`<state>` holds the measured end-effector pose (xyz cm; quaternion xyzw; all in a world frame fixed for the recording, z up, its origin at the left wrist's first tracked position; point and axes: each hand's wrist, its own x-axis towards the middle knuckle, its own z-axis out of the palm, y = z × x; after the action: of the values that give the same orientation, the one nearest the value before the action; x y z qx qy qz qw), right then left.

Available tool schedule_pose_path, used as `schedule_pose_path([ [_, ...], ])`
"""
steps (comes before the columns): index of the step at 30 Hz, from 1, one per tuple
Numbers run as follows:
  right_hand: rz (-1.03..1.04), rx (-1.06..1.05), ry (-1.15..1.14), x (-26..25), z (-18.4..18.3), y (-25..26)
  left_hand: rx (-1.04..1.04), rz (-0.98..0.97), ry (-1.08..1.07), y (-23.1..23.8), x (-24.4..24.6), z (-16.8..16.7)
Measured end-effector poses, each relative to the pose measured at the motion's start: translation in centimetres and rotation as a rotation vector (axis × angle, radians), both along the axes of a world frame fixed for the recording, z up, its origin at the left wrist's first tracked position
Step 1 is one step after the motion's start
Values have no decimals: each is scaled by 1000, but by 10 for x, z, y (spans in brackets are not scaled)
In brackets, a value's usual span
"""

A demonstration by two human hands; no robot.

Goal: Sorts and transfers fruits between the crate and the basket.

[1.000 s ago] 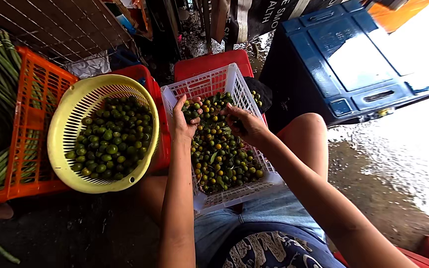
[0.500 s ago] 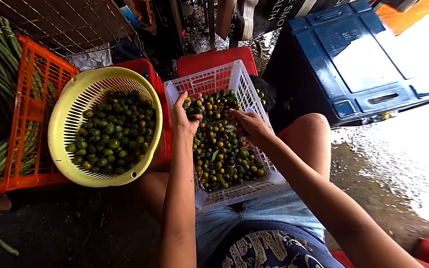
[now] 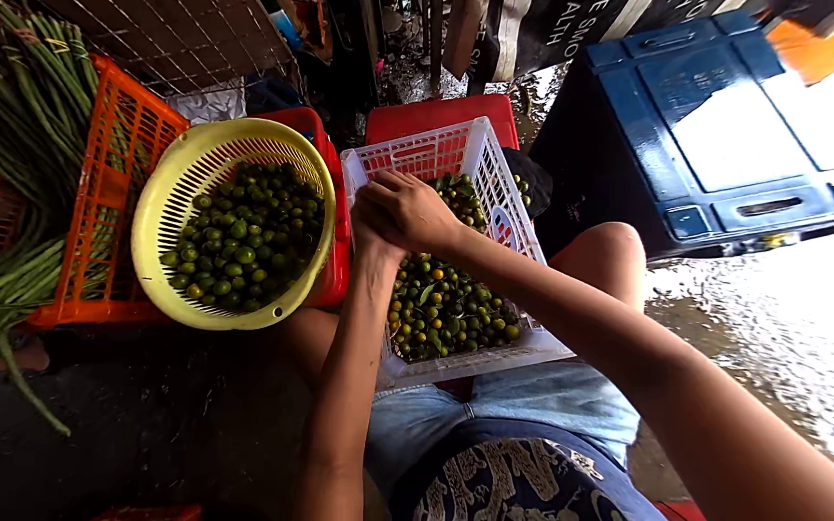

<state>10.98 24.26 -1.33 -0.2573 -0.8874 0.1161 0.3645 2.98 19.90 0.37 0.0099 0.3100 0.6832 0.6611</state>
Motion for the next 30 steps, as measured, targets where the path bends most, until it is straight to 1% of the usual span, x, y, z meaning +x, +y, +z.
schedule_pose_path([
  [1,30,10,34,-6,8,-1,29,14,4,-3,-6,6],
  [3,70,20,118,-13,33,-5,120,48,78,-9,-21,23],
  [5,76,15,189,-10,61,-10,138,80,112,-12,-45,43],
  [7,62,-13,179,5,76,-13,132,107,121,-20,-80,65],
  [8,53,-64,112,17,77,-14,138,148,160,-25,-99,76],
  [9,46,-159,1,31,72,-16,115,235,249,-29,-118,84],
  [10,53,-294,-158,46,62,-19,79,322,397,-33,-141,87],
  [11,78,-444,-327,61,45,-21,31,385,586,-35,-166,85],
  [12,111,-568,-488,75,22,-25,-45,407,802,-38,-190,80],
  [13,140,-659,-659,87,-1,-31,-185,380,1045,-41,-207,77],
  [14,172,-726,-834,97,-20,-39,-370,315,1275,-43,-218,74],
  [15,190,-782,-1026,103,-35,-47,-523,214,1424,-44,-227,70],
  [16,191,-802,-1183,108,-50,-55,-587,115,1500,-44,-234,66],
  [17,170,-824,-1301,110,-58,-61,-594,30,1556,-44,-238,63],
  [18,130,-845,-1391,110,-60,-68,-583,-16,1617,-43,-235,62],
  [19,98,-869,-1443,109,-60,-73,-556,-32,1681,-43,-225,63],
  [21,76,-888,-1469,110,-66,-80,-443,-14,1832,-42,-194,68],
  [23,58,-937,-1470,108,-67,-82,-246,7,2007,-39,-153,71],
  [25,53,-966,-1389,107,-75,-81,37,-39,2108,-37,-103,70],
  [26,75,-964,-1286,111,-82,-79,186,-128,2116,-36,-80,63],
  [27,127,-937,-1124,119,-90,-77,286,-302,2115,-38,-59,55],
  [28,198,-881,-890,130,-94,-77,322,-573,2113,-42,-40,46],
  [29,250,-794,-674,136,-77,-77,299,-925,2103,-47,-22,38],
  [30,238,-763,-653,130,-22,-80,241,-1313,2076,-52,-6,28],
])
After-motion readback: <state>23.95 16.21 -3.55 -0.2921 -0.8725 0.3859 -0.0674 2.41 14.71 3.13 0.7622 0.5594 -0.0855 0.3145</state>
